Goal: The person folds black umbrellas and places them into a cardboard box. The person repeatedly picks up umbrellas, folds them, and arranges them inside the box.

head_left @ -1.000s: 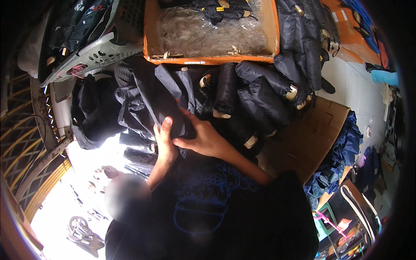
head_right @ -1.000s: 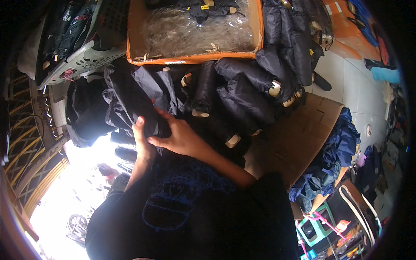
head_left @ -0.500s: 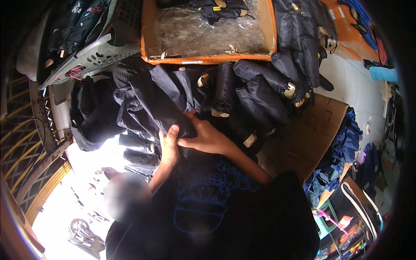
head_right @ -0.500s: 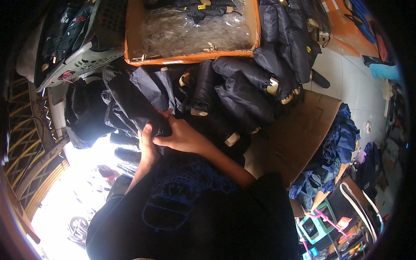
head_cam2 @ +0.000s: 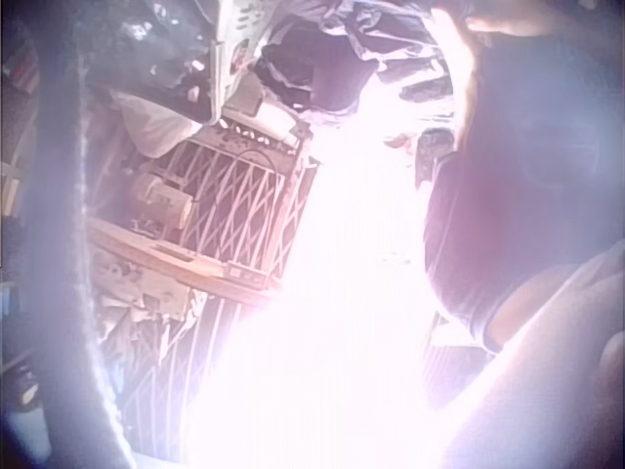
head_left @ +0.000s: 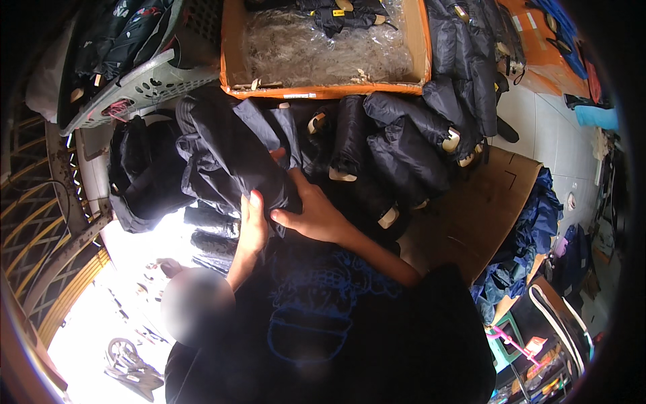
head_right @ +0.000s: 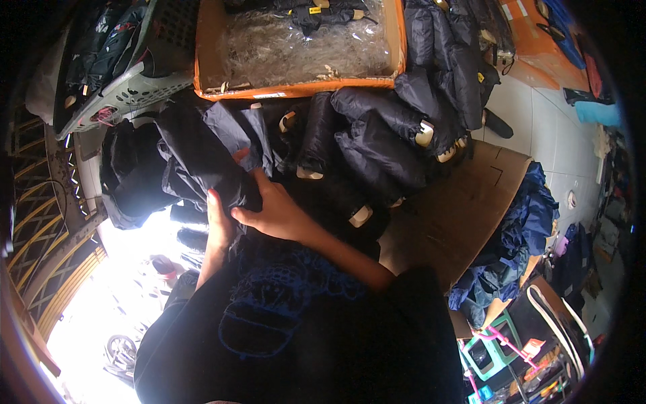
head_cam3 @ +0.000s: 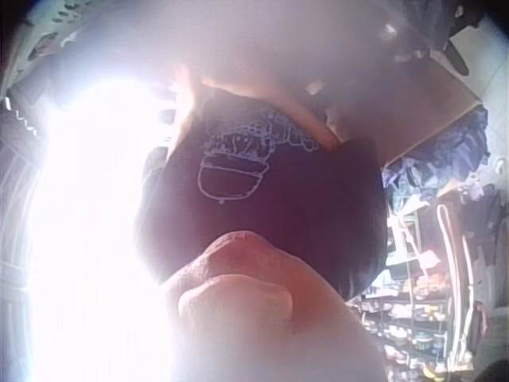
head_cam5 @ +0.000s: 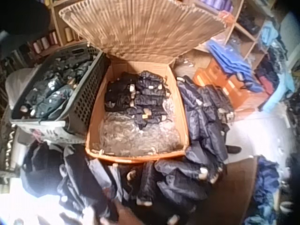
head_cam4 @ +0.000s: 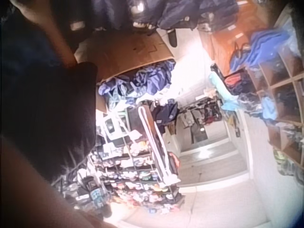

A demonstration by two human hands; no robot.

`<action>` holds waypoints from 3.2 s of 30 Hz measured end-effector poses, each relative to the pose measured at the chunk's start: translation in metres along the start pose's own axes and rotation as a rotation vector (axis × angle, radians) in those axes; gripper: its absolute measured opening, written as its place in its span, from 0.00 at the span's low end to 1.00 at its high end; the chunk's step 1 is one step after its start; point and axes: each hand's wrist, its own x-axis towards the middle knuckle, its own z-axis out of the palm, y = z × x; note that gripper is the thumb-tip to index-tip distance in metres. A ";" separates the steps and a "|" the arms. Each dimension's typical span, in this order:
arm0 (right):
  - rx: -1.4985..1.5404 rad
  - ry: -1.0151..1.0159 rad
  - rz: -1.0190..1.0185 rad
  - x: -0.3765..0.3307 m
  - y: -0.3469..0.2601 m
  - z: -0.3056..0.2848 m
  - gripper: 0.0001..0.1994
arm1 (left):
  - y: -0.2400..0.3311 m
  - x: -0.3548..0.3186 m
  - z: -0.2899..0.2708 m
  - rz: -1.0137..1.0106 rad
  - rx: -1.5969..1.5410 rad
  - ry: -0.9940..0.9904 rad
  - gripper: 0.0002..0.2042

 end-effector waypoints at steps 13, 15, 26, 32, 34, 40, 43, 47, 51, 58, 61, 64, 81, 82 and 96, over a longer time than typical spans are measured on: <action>-0.213 0.384 -0.499 0.013 -0.028 -0.015 0.36 | 0.047 0.043 0.048 0.171 -0.129 0.018 0.26; -0.208 0.378 -0.530 0.012 -0.032 -0.018 0.36 | 0.050 0.047 0.053 0.202 -0.161 -0.043 0.26; 0.007 0.224 -0.405 0.012 -0.057 -0.039 0.24 | 0.049 0.066 0.049 0.178 -0.212 -0.109 0.37; 0.051 0.393 -0.496 0.016 -0.044 -0.033 0.19 | 0.060 0.062 0.063 0.122 -0.100 -0.124 0.29; 0.039 0.376 -0.453 0.012 -0.044 -0.035 0.20 | 0.060 0.059 0.067 0.127 -0.092 -0.111 0.29; 0.052 0.441 -0.514 0.016 -0.040 -0.039 0.21 | 0.064 0.065 0.065 0.092 -0.060 -0.138 0.30; -0.071 0.291 -0.479 0.011 -0.060 -0.054 0.23 | 0.069 0.073 0.058 0.108 -0.068 -0.119 0.31; 0.495 0.008 -0.071 0.006 -0.055 -0.061 0.24 | 0.090 0.079 0.068 0.093 -0.100 -0.110 0.29; 0.569 0.225 -0.142 0.003 -0.057 -0.054 0.14 | 0.088 0.082 0.078 0.067 -0.196 -0.150 0.27; 0.586 0.457 -0.241 -0.002 -0.057 -0.040 0.10 | 0.072 0.075 0.087 0.042 -0.249 -0.138 0.31; 0.558 0.497 -0.249 -0.003 -0.059 -0.039 0.10 | 0.074 0.074 0.089 0.017 -0.195 -0.123 0.35; 0.535 0.479 -0.233 -0.004 -0.056 -0.043 0.11 | 0.077 0.082 0.079 0.052 -0.030 -0.160 0.42; -0.393 0.583 -0.633 0.006 -0.062 -0.054 0.44 | 0.113 0.107 0.102 0.265 -0.288 -0.049 0.19; -0.360 0.589 -0.637 0.007 -0.060 -0.054 0.43 | 0.113 0.108 0.104 0.235 -0.323 -0.079 0.20; -0.318 0.523 -0.503 -0.002 -0.061 -0.058 0.35 | 0.088 0.095 0.099 0.155 -0.138 -0.166 0.21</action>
